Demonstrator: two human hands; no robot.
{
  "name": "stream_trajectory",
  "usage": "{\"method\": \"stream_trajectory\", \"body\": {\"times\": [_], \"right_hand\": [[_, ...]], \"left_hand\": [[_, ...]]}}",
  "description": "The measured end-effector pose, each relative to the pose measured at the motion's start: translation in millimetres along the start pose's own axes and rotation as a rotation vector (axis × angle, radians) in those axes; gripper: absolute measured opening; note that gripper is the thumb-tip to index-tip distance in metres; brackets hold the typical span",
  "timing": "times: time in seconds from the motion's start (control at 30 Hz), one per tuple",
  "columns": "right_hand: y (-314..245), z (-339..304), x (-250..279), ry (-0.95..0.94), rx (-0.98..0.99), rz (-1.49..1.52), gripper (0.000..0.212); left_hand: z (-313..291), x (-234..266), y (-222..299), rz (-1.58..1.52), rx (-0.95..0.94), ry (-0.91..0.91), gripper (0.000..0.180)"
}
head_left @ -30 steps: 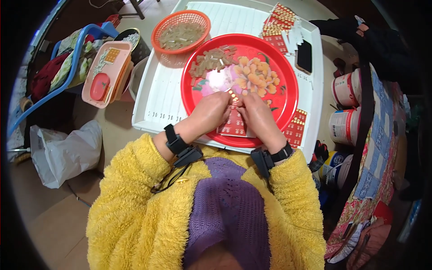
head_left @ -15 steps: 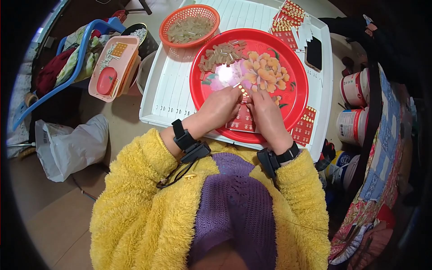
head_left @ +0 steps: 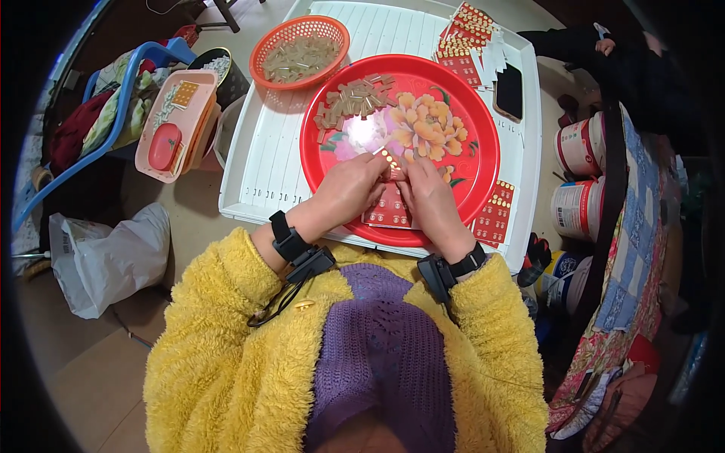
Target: The person picks up small metal pieces from a tray and inserts them into red cards by hand, then stacks the completed cards on the table.
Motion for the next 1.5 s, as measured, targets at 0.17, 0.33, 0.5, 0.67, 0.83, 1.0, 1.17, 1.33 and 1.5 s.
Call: {"method": "stream_trajectory", "body": {"times": [0.17,0.33,0.5,0.67,0.83,1.0,1.17,1.33,1.5], "right_hand": [[-1,0,0,0.010,0.001,-0.002,0.017],[-3,-4,0,-0.025,0.002,-0.053,0.014],[-4,-3,2,-0.062,0.019,-0.046,0.013],[10,-7,1,-0.023,-0.120,0.254,0.009],[15,-12,-8,-0.087,-0.325,0.673,0.009],[10,-11,-7,-0.066,-0.295,0.641,0.011],[5,-11,-3,-0.037,-0.257,0.608,0.011],[7,-9,-5,-0.059,-0.404,0.578,0.011],[4,3,-4,0.009,-0.222,0.283,0.013]], "left_hand": [[1,-1,-5,-0.023,0.028,-0.017,0.021],[-4,6,1,-0.035,-0.019,0.049,0.021],[-11,-16,-11,-0.893,0.577,-0.246,0.017],[-18,-36,-20,-1.426,0.747,-0.127,0.016],[-19,-41,-22,-1.657,0.732,-0.108,0.017],[-19,-45,-23,-1.688,0.704,-0.132,0.017],[-21,-48,-25,-1.677,0.719,-0.107,0.016],[-23,-43,-28,-1.632,0.754,-0.099,0.015],[-6,0,-53,-1.342,0.640,0.035,0.014]]}}
Point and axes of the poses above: each hand's wrist, its own z-axis towards the middle knuckle, its own x-axis out of the back of the hand, y = z × x, the point moved 6 cm from there along z, towards the middle knuckle, and after that the axes turned 1 degree about z, right-handed, at the moved point
